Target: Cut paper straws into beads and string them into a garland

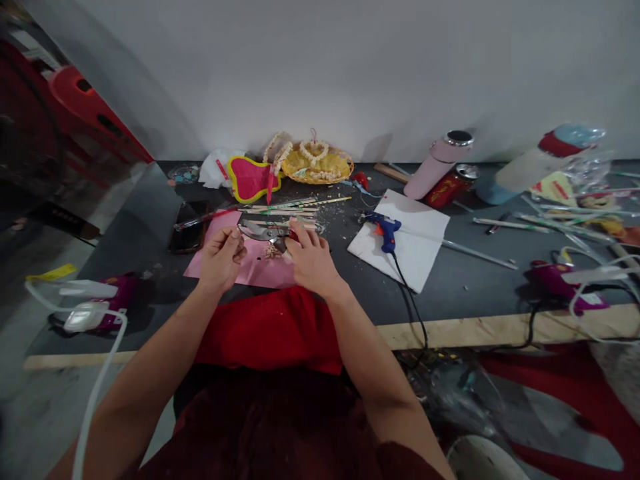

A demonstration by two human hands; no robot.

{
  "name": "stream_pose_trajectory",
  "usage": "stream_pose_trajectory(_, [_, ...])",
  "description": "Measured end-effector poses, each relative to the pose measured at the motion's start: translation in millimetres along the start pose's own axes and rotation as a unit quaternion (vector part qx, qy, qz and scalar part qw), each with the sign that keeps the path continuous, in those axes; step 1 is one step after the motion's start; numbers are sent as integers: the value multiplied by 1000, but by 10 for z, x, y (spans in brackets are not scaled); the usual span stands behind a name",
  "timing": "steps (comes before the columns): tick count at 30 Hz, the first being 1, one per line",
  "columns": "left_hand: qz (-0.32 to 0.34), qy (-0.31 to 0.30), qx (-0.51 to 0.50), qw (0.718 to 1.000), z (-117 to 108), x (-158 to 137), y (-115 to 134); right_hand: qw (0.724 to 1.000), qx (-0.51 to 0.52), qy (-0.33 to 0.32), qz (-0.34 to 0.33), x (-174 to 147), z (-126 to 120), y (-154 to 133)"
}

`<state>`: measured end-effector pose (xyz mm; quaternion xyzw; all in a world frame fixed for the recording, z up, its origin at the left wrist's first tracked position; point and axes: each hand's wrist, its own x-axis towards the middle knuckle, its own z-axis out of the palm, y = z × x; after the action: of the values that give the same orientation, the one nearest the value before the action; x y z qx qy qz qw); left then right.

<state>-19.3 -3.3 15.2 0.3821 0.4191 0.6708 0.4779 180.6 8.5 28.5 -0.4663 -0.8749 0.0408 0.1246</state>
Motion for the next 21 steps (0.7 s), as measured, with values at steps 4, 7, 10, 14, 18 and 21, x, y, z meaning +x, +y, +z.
stream_pose_trajectory(4, [-1, -16, 12, 1000, -19, -7, -43, 1000, -6, -4, -6, 1, 31, 1])
stream_pose_trajectory(7, [-5, -24, 28, 999, -35, -10, -84, 1000, -3, -3, -7, 5, 41, 5])
stream_pose_trajectory(10, [-6, -33, 45, 998, -43, -9, -105, 1000, -1, -9, -11, 7, 34, 6])
stream_pose_trajectory(14, [-9, -43, 64, 997, -52, -8, -103, 1000, 5, -23, -17, 7, 21, 9])
stream_pose_trajectory(18, [-19, -47, 81, 995, -61, -15, -91, 999, 13, -25, -21, 6, 26, 21])
stream_pose_trajectory(21, [-22, -50, 80, 995, -68, -14, -85, 999, 21, -26, -17, 9, 40, 31])
